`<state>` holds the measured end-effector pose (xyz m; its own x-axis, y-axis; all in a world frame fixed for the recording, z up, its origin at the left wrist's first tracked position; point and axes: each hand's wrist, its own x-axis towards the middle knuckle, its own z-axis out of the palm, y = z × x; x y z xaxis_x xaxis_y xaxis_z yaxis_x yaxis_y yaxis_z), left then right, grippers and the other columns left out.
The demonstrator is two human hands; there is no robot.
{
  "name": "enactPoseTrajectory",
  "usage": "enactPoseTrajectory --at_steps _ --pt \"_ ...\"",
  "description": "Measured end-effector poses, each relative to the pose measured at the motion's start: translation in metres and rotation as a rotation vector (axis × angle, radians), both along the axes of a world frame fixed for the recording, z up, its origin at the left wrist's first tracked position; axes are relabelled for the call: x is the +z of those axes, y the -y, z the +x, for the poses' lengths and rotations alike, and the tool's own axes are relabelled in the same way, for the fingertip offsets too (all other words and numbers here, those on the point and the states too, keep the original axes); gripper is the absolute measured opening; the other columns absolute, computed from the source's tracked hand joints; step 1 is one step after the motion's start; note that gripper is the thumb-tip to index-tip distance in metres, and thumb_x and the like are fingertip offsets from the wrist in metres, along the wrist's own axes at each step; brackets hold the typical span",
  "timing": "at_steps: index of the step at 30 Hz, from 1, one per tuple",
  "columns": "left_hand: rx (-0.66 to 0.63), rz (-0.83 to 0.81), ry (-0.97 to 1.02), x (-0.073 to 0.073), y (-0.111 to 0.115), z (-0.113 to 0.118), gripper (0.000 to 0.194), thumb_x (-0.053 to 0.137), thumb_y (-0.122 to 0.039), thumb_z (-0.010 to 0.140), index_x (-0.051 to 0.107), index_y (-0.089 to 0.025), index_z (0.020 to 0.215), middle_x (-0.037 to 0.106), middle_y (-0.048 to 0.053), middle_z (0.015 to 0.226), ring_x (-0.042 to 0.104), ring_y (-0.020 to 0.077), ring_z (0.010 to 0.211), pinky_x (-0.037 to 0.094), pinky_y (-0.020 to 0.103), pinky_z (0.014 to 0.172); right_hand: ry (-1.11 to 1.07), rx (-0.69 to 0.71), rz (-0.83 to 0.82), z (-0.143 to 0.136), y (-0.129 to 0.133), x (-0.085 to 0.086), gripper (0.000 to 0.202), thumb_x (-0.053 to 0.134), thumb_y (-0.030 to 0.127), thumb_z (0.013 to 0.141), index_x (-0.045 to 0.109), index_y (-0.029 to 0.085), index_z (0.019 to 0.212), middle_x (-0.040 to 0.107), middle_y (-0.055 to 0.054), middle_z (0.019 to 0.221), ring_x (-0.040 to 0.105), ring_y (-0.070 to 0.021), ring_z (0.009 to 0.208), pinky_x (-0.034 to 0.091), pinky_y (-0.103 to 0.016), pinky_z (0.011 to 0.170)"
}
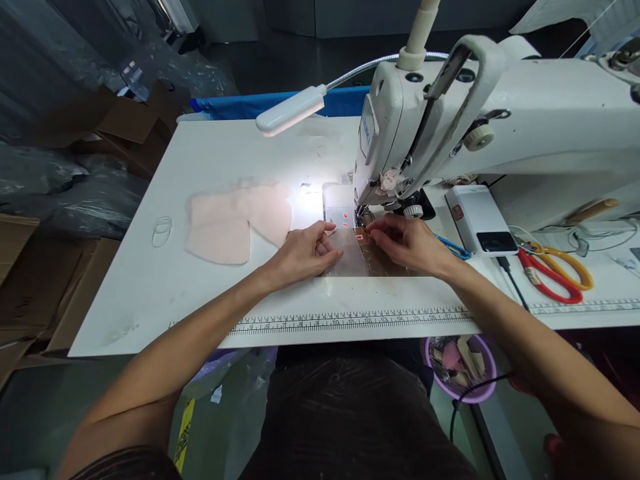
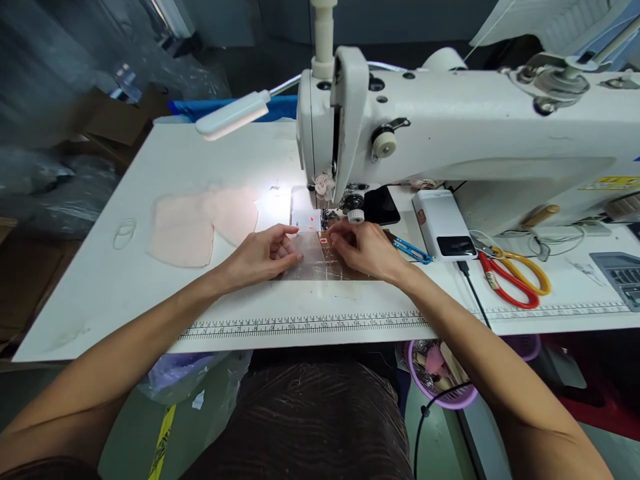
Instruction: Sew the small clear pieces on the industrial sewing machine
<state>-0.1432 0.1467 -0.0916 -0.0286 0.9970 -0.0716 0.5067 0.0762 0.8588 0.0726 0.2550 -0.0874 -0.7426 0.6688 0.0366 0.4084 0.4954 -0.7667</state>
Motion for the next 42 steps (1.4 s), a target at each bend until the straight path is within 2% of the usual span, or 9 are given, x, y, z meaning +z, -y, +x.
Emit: enactPoseTrajectory --at_steps 4,6,9,11,15,19,25,36,42 --pt "0.039 0.059 -0.049 -0.003 -0.001 0.0 0.038 0.063 -0.027 0.086 0.058 -0.015 0.122 0.072 0.001 0.075 0.067 0.0136 0.061 0.057 0.03 0.065 0.037 0.241 0.428 0.008 0.003 -0.009 0.032 0.049 0.027 0.097 0.069 0.02 0.121 0.065 -0.012 0.108 0.061 -0.026 0.102 0.051 -0.041 0.09" --pt "0.084 0.079 -0.087 -0.003 -0.003 -0.002 0.038 0.064 -0.027 0.087 0.058 -0.015 0.122 0.071 -0.001 0.072 0.066 0.0131 0.06 0.056 0.029 0.064 0.071 0.26 0.584 0.006 0.002 -0.014 0.034 0.047 0.025 0.098 0.068 0.018 0.123 0.062 -0.014 0.108 0.058 -0.0279 0.101 0.052 -0.044 0.088" --pt "0.106 0.098 -0.115 -0.001 -0.005 -0.005 0.041 0.068 -0.03 0.086 0.057 -0.016 0.123 0.07 -0.003 0.071 0.066 0.012 0.06 0.056 0.027 0.063 0.081 0.26 0.671 0.001 -0.005 -0.021 0.034 0.048 0.026 0.098 0.068 0.019 0.124 0.059 -0.014 0.105 0.057 -0.026 0.092 0.054 -0.04 0.078" --pt "0.092 0.089 -0.102 0.0 -0.006 -0.006 0.044 0.071 -0.032 0.085 0.056 -0.017 0.123 0.07 -0.003 0.072 0.066 0.0111 0.059 0.056 0.026 0.063 0.055 0.251 0.687 0.0 -0.008 -0.025 0.032 0.049 0.027 0.098 0.069 0.02 0.123 0.058 -0.013 0.104 0.056 -0.025 0.09 0.054 -0.039 0.076" --pt "0.093 0.059 -0.071 0.001 -0.006 -0.007 0.041 0.071 -0.028 0.084 0.058 -0.016 0.121 0.071 -0.002 0.075 0.065 0.0109 0.059 0.055 0.026 0.06 -0.011 0.21 0.668 0.0 -0.008 -0.032 0.032 0.048 0.027 0.099 0.069 0.02 0.122 0.058 -0.013 0.105 0.056 -0.0253 0.092 0.054 -0.043 0.083" --pt "0.105 0.034 -0.045 0.0 -0.008 -0.009 0.039 0.071 -0.025 0.083 0.059 -0.016 0.119 0.07 -0.002 0.074 0.064 0.0108 0.056 0.054 0.027 0.058 -0.06 0.181 0.552 0.005 -0.004 -0.031 0.031 0.05 0.028 0.099 0.07 0.023 0.123 0.06 -0.011 0.104 0.058 -0.025 0.095 0.054 -0.043 0.086" --pt "0.105 0.038 0.008 -0.004 -0.01 -0.009 0.038 0.073 -0.025 0.082 0.06 -0.015 0.116 0.069 -0.003 0.07 0.062 0.0102 0.053 0.053 0.027 0.057 -0.136 0.257 0.407 0.014 -0.005 -0.026 0.031 0.052 0.021 0.094 0.075 0.023 0.116 0.063 -0.01 0.106 0.062 -0.0216 0.095 0.054 -0.039 0.086" --pt "0.12 0.005 0.073 -0.006 -0.013 -0.013 0.038 0.077 -0.028 0.079 0.061 -0.016 0.113 0.068 -0.003 0.067 0.062 0.0109 0.053 0.053 0.028 0.055 -0.092 0.231 0.42 0.014 -0.003 -0.027 0.034 0.051 0.02 0.094 0.075 0.024 0.117 0.062 -0.01 0.107 0.06 -0.0225 0.097 0.05 -0.039 0.088" --pt "0.128 0.005 0.076 -0.006 -0.013 -0.011 0.038 0.077 -0.028 0.079 0.061 -0.017 0.112 0.067 -0.003 0.067 0.062 0.011 0.052 0.053 0.027 0.054 -0.09 0.331 0.425 0.017 0.002 -0.022 0.032 0.053 0.019 0.092 0.076 0.026 0.113 0.064 -0.009 0.106 0.059 -0.024 0.099 0.046 -0.042 0.085"
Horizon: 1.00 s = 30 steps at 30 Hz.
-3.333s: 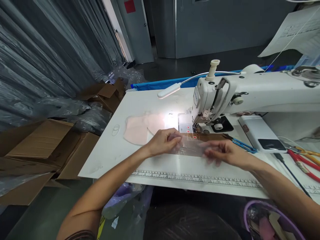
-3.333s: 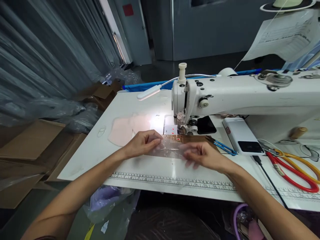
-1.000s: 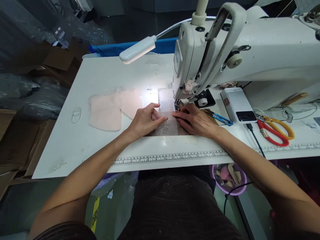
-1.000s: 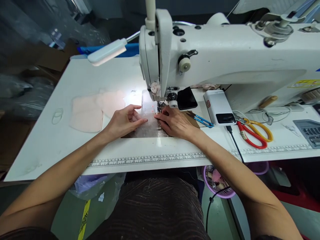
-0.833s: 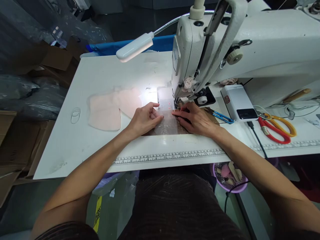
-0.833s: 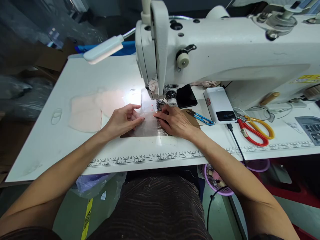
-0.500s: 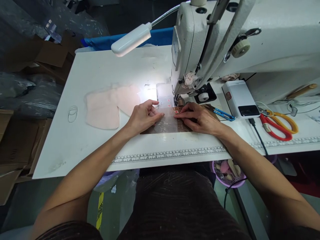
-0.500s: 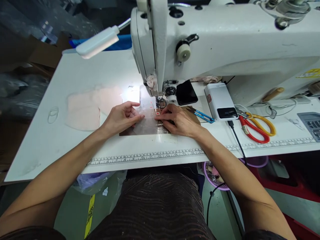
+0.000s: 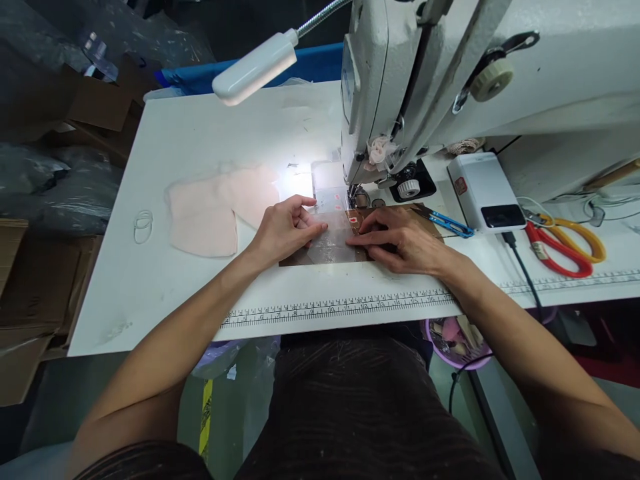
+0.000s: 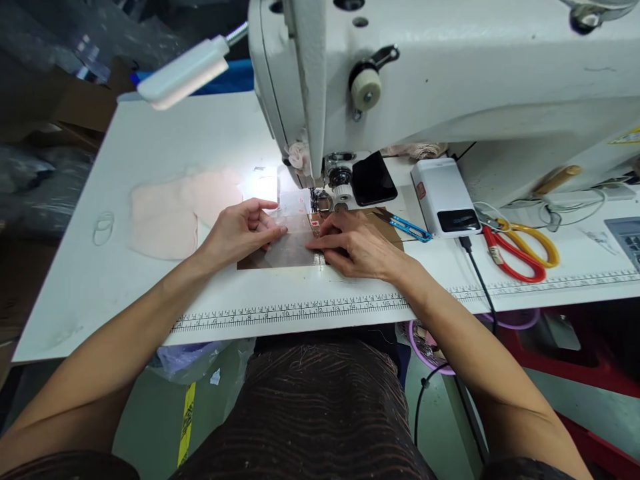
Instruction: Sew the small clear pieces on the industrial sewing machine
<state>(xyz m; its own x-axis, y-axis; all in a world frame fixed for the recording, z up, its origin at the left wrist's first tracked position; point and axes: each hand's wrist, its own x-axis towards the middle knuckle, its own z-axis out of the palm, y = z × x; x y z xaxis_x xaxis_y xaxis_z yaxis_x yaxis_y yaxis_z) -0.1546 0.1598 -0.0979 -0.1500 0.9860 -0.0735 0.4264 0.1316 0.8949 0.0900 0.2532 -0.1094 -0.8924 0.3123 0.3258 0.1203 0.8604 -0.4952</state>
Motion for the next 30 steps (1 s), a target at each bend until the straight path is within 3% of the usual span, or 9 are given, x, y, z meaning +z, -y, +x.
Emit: enactPoseTrajectory --at_steps 6,9,11,13,16,19,25,30 --pt "-0.019 0.019 -0.061 -0.001 0.0 -0.004 0.041 0.075 -0.035 0.082 0.062 -0.017 0.116 0.067 -0.002 0.07 0.058 0.0093 0.051 0.051 0.025 0.052 0.018 0.027 0.051 -0.001 0.003 -0.002 0.031 0.054 0.02 0.091 0.077 0.025 0.112 0.063 -0.01 0.106 0.057 -0.0266 0.1 0.042 -0.046 0.087" --pt "0.07 0.232 -0.386 0.003 -0.002 -0.004 0.032 0.072 -0.041 0.084 0.068 -0.02 0.108 0.068 0.002 0.087 0.054 0.0086 0.056 0.045 0.025 0.052 0.015 0.017 0.047 -0.001 0.002 -0.003 0.031 0.054 0.019 0.091 0.077 0.025 0.112 0.062 -0.01 0.106 0.057 -0.0258 0.099 0.041 -0.044 0.086" --pt "0.058 0.415 -0.665 0.006 -0.004 -0.003 0.022 0.068 -0.04 0.087 0.072 -0.022 0.099 0.068 0.005 0.099 0.055 0.0112 0.064 0.042 0.026 0.053 0.012 0.012 0.049 -0.001 0.003 -0.003 0.031 0.054 0.019 0.091 0.077 0.026 0.111 0.063 -0.009 0.105 0.057 -0.0257 0.099 0.04 -0.044 0.086" --pt "-0.126 0.511 -0.842 0.007 -0.008 -0.001 0.019 0.06 -0.037 0.092 0.073 -0.023 0.095 0.069 0.005 0.103 0.058 0.015 0.072 0.042 0.028 0.057 0.01 0.008 0.056 -0.001 0.003 -0.003 0.032 0.054 0.018 0.09 0.077 0.027 0.11 0.063 -0.009 0.104 0.056 -0.0255 0.099 0.039 -0.044 0.086" --pt "-0.479 0.513 -0.9 0.004 -0.015 0.002 0.024 0.05 -0.032 0.097 0.072 -0.022 0.101 0.071 0.006 0.108 0.061 0.0189 0.085 0.049 0.035 0.072 0.011 0.004 0.071 -0.001 0.003 -0.003 0.032 0.055 0.017 0.089 0.077 0.029 0.109 0.063 -0.008 0.103 0.056 -0.025 0.099 0.039 -0.043 0.086" --pt "-0.623 0.467 -0.912 0.001 -0.019 0.004 0.029 0.049 -0.033 0.097 0.069 -0.019 0.113 0.068 0.011 0.124 0.061 0.023 0.095 0.049 0.043 0.086 0.014 0.003 0.078 -0.001 0.003 -0.003 0.032 0.056 0.017 0.088 0.077 0.031 0.11 0.063 -0.007 0.103 0.056 -0.0249 0.099 0.04 -0.043 0.087" --pt "-0.651 0.386 -0.989 0.005 -0.031 0.008 0.039 0.044 -0.035 0.097 0.067 -0.013 0.119 0.063 0.018 0.129 0.059 0.0291 0.098 0.044 0.046 0.084 0.002 -0.063 0.079 -0.003 0.0 -0.007 0.031 0.055 0.018 0.089 0.076 0.027 0.111 0.062 -0.009 0.107 0.058 -0.0263 0.101 0.046 -0.044 0.089" --pt "-0.544 0.377 -1.006 0.002 -0.042 0.005 0.041 0.039 -0.037 0.1 0.063 -0.018 0.128 0.06 0.011 0.14 0.055 0.0323 0.108 0.037 0.051 0.093 -0.016 -0.187 0.068 -0.007 -0.001 -0.009 0.03 0.053 0.02 0.093 0.076 0.023 0.113 0.061 -0.012 0.106 0.06 -0.0256 0.096 0.053 -0.043 0.087"
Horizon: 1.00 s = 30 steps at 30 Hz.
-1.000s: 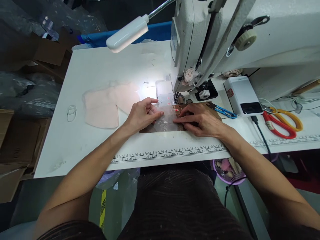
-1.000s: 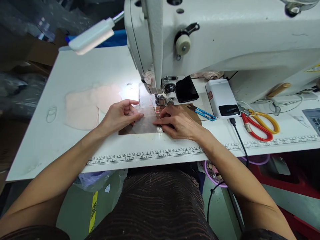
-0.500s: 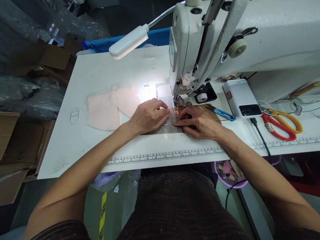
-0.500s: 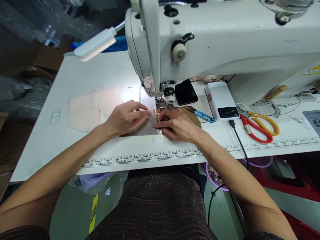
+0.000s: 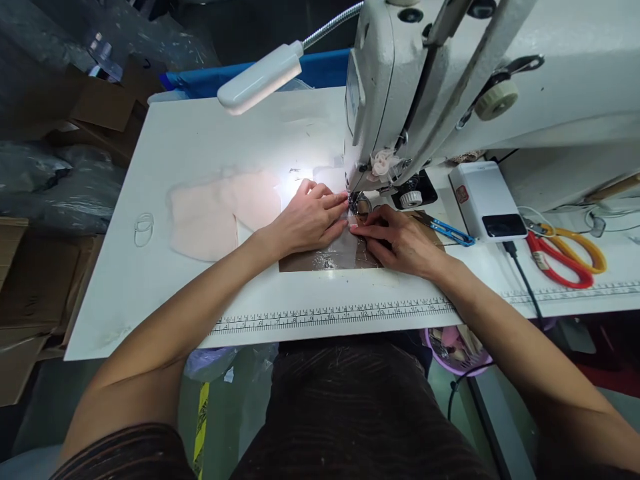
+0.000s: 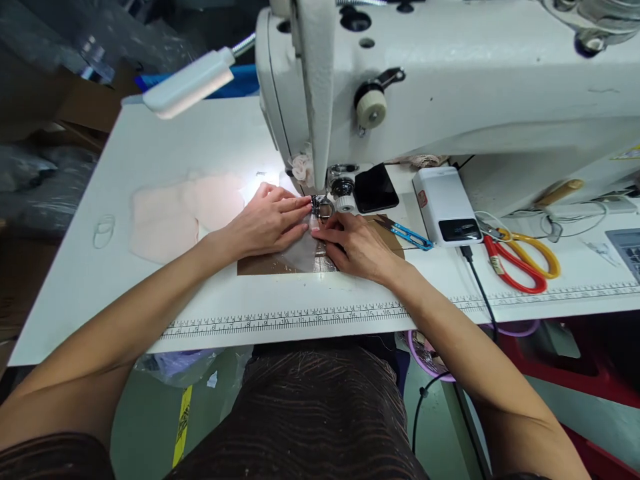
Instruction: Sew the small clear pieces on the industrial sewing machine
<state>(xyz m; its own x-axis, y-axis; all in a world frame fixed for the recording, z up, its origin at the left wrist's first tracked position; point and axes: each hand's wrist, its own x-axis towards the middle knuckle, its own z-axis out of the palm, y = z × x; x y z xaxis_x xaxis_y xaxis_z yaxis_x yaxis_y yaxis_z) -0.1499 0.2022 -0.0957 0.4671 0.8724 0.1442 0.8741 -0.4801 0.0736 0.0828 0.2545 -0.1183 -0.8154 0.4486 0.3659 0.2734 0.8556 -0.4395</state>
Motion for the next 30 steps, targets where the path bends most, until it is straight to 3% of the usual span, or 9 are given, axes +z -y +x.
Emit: enactPoseTrajectory --at_steps 5,20,30 --pt "0.027 -0.052 0.126 -0.006 0.004 -0.004 0.048 0.043 -0.036 0.099 0.052 -0.015 0.14 0.054 0.014 0.147 0.05 0.0353 0.122 0.034 0.056 0.099 -0.004 -0.004 -0.019 0.0 0.001 -0.001 0.03 0.053 0.021 0.094 0.074 0.027 0.115 0.06 -0.01 0.107 0.06 -0.0251 0.097 0.053 -0.044 0.088" --pt "0.032 -0.01 0.196 -0.016 0.004 -0.005 0.044 0.049 -0.039 0.095 0.057 -0.024 0.135 0.056 0.01 0.146 0.051 0.0341 0.122 0.029 0.057 0.103 -0.021 0.003 -0.058 0.002 0.002 -0.003 0.035 0.055 0.017 0.092 0.073 0.03 0.119 0.058 -0.009 0.109 0.058 -0.0265 0.102 0.052 -0.045 0.09" --pt "0.048 0.05 0.126 -0.012 0.008 0.004 0.043 0.047 -0.039 0.096 0.06 -0.019 0.131 0.057 0.014 0.143 0.054 0.0349 0.115 0.031 0.06 0.103 -0.024 0.002 -0.062 0.002 0.003 -0.002 0.033 0.055 0.019 0.094 0.073 0.031 0.119 0.057 -0.008 0.107 0.059 -0.0255 0.102 0.053 -0.046 0.092"
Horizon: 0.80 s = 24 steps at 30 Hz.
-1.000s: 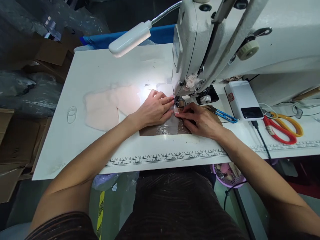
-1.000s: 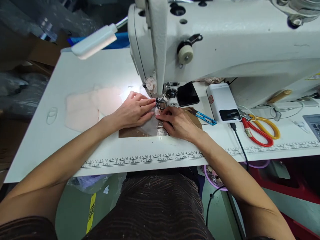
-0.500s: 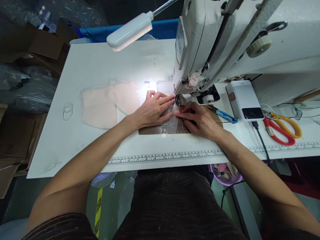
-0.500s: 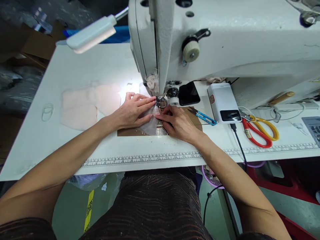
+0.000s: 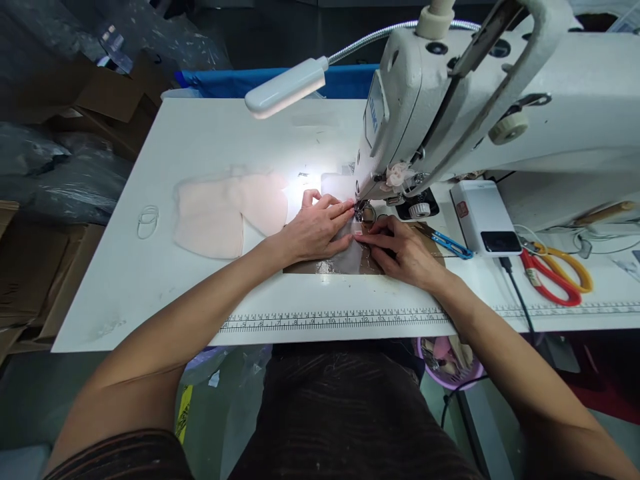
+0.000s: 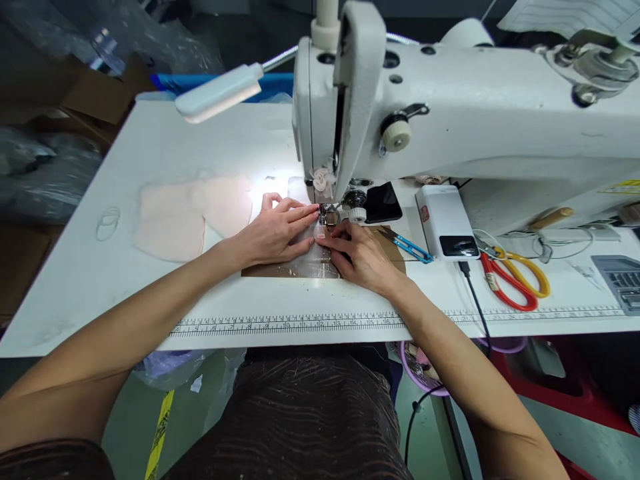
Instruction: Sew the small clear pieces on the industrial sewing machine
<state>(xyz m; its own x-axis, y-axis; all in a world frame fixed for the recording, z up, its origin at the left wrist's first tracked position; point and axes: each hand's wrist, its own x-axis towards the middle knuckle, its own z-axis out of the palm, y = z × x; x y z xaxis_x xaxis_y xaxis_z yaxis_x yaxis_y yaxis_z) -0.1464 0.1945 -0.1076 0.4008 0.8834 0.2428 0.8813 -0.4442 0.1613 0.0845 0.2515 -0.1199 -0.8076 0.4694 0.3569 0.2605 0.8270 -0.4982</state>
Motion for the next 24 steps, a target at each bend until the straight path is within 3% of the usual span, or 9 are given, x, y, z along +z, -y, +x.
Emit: enactPoseTrajectory --at_steps 5,10,12,17,24 --pt "0.014 0.08 -0.063 -0.0002 0.002 0.0037 0.043 0.042 -0.04 0.098 0.06 -0.014 0.127 0.059 0.016 0.139 0.055 0.0327 0.115 0.032 0.055 0.101 0.007 0.014 0.016 0.0007 -0.0014 -0.0009 0.033 0.055 0.019 0.094 0.072 0.03 0.12 0.057 -0.009 0.107 0.058 -0.0262 0.103 0.053 -0.047 0.091" --pt "-0.097 0.065 -0.006 -0.0019 -0.001 0.0038 0.031 0.042 -0.03 0.099 0.071 -0.021 0.095 0.074 0.007 0.109 0.061 0.0216 0.087 0.04 0.045 0.09 0.007 0.011 0.038 0.001 -0.0004 -0.0001 0.034 0.055 0.018 0.093 0.073 0.028 0.12 0.058 -0.01 0.106 0.059 -0.0262 0.1 0.053 -0.046 0.088" --pt "-0.114 0.031 0.052 -0.0027 -0.0021 0.0029 0.029 0.046 -0.029 0.097 0.073 -0.024 0.088 0.075 0.005 0.106 0.061 0.0207 0.084 0.042 0.044 0.084 0.013 0.007 0.046 0.0011 0.0 -0.0002 0.035 0.054 0.017 0.093 0.072 0.028 0.121 0.058 -0.01 0.106 0.059 -0.0264 0.1 0.053 -0.046 0.087" --pt "-0.117 0.012 0.065 -0.0013 0.0 -0.0005 0.023 0.052 -0.033 0.092 0.075 -0.028 0.093 0.074 0.002 0.114 0.062 0.0223 0.086 0.04 0.045 0.083 0.019 0.004 0.064 0.0007 0.0007 -0.0019 0.035 0.054 0.019 0.095 0.07 0.028 0.124 0.058 -0.011 0.107 0.058 -0.027 0.097 0.052 -0.046 0.086" --pt "-0.108 0.11 -0.03 -0.0003 0.0009 -0.0043 0.026 0.051 -0.034 0.095 0.073 -0.025 0.105 0.072 0.003 0.121 0.062 0.0232 0.089 0.041 0.046 0.088 0.028 -0.018 0.098 -0.0031 0.0014 0.001 0.033 0.051 0.02 0.098 0.069 0.023 0.125 0.056 -0.013 0.104 0.059 -0.0261 0.092 0.054 -0.045 0.081"
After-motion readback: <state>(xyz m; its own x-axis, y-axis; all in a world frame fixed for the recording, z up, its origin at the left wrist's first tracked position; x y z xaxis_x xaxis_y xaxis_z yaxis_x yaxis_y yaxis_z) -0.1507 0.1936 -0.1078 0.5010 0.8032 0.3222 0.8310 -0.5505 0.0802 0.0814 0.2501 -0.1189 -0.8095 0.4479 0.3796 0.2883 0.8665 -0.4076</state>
